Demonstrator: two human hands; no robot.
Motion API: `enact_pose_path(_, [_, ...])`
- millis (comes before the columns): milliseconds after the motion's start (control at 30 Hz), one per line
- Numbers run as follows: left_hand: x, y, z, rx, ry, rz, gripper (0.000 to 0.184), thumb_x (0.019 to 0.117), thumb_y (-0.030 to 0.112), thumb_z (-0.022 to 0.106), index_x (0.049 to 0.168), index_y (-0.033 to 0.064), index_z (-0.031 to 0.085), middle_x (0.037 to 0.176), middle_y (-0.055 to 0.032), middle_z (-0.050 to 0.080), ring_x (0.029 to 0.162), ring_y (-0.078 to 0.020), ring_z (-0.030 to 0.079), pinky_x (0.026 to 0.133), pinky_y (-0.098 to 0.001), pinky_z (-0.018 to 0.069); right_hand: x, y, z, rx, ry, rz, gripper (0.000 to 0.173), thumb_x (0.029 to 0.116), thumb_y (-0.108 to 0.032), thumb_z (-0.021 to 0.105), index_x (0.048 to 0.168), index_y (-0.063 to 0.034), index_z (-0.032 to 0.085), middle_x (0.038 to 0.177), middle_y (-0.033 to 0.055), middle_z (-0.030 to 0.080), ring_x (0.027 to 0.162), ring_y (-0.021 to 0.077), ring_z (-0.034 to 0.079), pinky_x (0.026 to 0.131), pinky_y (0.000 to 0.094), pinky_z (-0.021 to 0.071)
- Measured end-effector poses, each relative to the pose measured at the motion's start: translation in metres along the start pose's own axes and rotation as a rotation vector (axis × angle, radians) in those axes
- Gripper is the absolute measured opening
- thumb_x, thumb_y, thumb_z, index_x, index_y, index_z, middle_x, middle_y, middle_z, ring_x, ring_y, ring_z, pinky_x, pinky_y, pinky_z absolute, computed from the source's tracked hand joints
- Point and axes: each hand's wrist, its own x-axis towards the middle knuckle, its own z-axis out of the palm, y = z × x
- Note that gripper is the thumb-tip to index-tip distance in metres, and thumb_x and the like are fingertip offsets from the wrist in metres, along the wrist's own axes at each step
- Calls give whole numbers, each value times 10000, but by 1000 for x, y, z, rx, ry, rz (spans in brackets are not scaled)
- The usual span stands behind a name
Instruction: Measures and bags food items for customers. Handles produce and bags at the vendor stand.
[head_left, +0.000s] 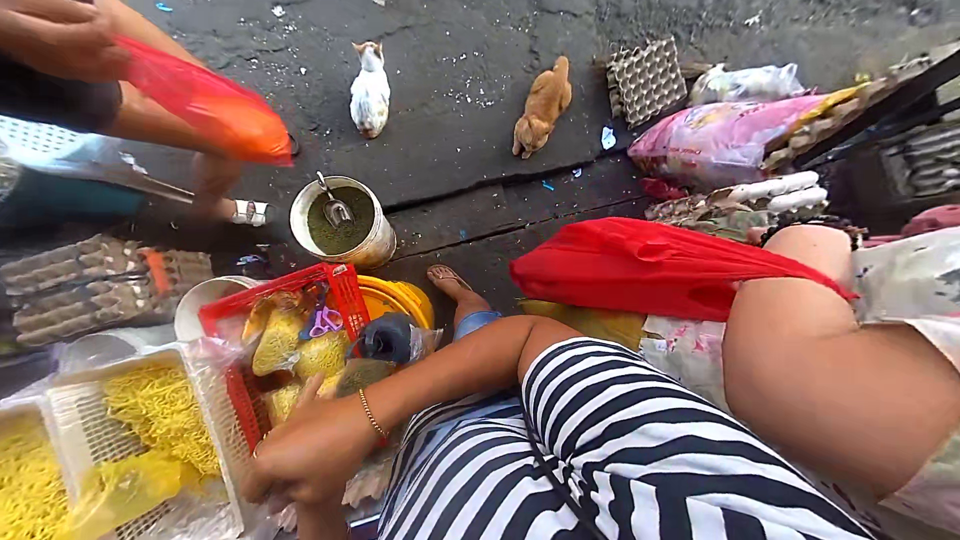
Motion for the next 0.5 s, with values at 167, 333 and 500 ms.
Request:
enact_pose_path(167, [68,-32,-2,-47,-313,300,325,995,-52,449,1220,-278,509,1243,-370,611,1176,-174,628,969,-200,448,4,28,-31,146,110,-96,157,978,-45,640,1076,15,746,967,158,719,948,264,674,863,427,501])
enact_pose_path(333, [93,-18,14,311,-414,614,339,953,-64,492,1172,-321,524,1227,-488,560,1237,-565,547,1076,-397,429,2,41,-55,215,144,-98,160,969,-15,630,1072,36,742,964,175,711,946,270,664,860,413,486])
enact_pose_path(500, [28,77,45,331,-158,203,281,940,-186,410,1166,-330,493,1273,-435,556,1253,-352,546,1078,-266,387,0,46,-68,298,223,-144,136,963,-3,633,1033,60,732,905,176,704,881,260,668,801,401,496])
